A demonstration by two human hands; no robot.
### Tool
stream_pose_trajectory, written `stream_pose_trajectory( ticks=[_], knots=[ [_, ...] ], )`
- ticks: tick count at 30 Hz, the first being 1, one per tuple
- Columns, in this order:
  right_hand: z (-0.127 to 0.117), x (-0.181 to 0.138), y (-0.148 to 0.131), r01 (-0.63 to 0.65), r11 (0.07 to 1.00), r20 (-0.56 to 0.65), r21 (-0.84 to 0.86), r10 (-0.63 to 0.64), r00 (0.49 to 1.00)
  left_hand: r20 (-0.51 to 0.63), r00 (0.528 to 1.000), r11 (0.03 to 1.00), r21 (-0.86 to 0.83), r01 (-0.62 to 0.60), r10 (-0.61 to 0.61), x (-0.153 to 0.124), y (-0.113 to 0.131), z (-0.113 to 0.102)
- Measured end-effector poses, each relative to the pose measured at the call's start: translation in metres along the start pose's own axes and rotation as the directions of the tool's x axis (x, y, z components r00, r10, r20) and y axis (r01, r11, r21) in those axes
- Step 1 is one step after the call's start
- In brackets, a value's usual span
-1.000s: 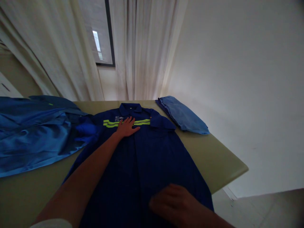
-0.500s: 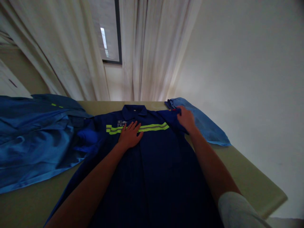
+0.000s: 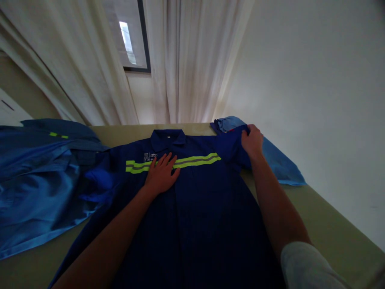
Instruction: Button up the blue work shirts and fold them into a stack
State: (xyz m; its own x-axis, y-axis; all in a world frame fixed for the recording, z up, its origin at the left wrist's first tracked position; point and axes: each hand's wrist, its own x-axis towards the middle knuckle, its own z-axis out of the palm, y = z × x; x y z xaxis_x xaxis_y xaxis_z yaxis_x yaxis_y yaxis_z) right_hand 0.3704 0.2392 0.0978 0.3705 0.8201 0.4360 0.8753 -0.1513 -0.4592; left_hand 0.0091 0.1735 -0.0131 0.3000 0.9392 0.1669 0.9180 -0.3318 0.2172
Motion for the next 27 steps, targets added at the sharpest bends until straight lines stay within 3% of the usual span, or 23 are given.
stream_pose_trajectory(
  ticks=[2, 4, 8, 10, 12, 15, 17, 18, 19, 21, 23, 25, 27],
  knots=[
    [-0.01, -0.002, -0.014, 0.101, 0.976, 0.151, 0.193, -0.131, 0.98, 0.002, 1.0, 1.0, 0.011, -0.002, 0.002, 0.0, 0.0, -0.001],
    [-0.016, -0.006, -0.026, 0.135, 0.934, 0.336, 0.332, -0.251, 0.908, 0.007, 1.0, 1.0, 0.021, -0.004, 0.004, 0.0, 0.0, -0.001],
    [-0.015, -0.017, -0.035, 0.279, 0.932, 0.573, 0.231, -0.362, 0.735, 0.016, 1.0, 0.999, 0.032, -0.001, 0.0, 0.0, -0.001, -0.001],
    [-0.01, -0.022, -0.034, 0.335, 0.934, 0.65, 0.122, -0.33, 0.685, 0.019, 1.0, 0.999, 0.033, 0.0, 0.0, 0.0, -0.001, -0.001],
    [-0.003, -0.028, -0.035, 0.291, 0.954, 0.742, 0.077, -0.249, 0.622, 0.025, 1.0, 0.999, 0.033, 0.0, -0.001, 0.0, 0.0, -0.001],
    [0.012, -0.038, -0.041, 0.232, 0.972, 0.88, 0.042, -0.146, 0.452, 0.032, 0.999, 0.999, 0.036, 0.006, -0.007, 0.001, 0.0, -0.003],
    [0.022, -0.045, -0.049, 0.322, 0.947, 0.919, 0.002, -0.129, 0.374, 0.035, 0.999, 0.999, 0.038, 0.009, -0.011, 0.001, 0.0, -0.004],
    [0.027, -0.049, -0.053, 0.385, 0.923, 0.911, -0.009, -0.152, 0.384, 0.036, 0.999, 0.999, 0.038, 0.01, -0.012, 0.001, 0.0, -0.005],
    [0.033, -0.053, -0.057, 0.442, 0.897, 0.88, -0.007, -0.204, 0.429, 0.034, 0.999, 0.999, 0.037, 0.011, -0.012, 0.0, 0.001, -0.005],
    [0.046, -0.066, -0.065, 0.518, 0.855, 0.731, 0.02, -0.366, 0.576, 0.023, 1.0, 1.0, 0.031, 0.004, -0.005, -0.001, 0.002, -0.005],
    [0.061, -0.082, -0.07, 0.564, 0.824, 0.555, 0.049, -0.492, 0.671, 0.006, 1.0, 1.0, 0.024, -0.008, 0.008, -0.002, 0.006, -0.006],
    [0.079, -0.097, -0.072, 0.594, 0.802, 0.514, 0.071, -0.539, 0.667, 0.0, 1.0, 1.0, 0.013, -0.025, 0.025, -0.002, 0.009, -0.014],
    [0.094, -0.108, -0.07, 0.597, 0.798, 0.562, 0.084, -0.533, 0.633, 0.008, 0.999, 1.0, -0.001, -0.031, 0.031, -0.002, 0.006, -0.03]
  ],
)
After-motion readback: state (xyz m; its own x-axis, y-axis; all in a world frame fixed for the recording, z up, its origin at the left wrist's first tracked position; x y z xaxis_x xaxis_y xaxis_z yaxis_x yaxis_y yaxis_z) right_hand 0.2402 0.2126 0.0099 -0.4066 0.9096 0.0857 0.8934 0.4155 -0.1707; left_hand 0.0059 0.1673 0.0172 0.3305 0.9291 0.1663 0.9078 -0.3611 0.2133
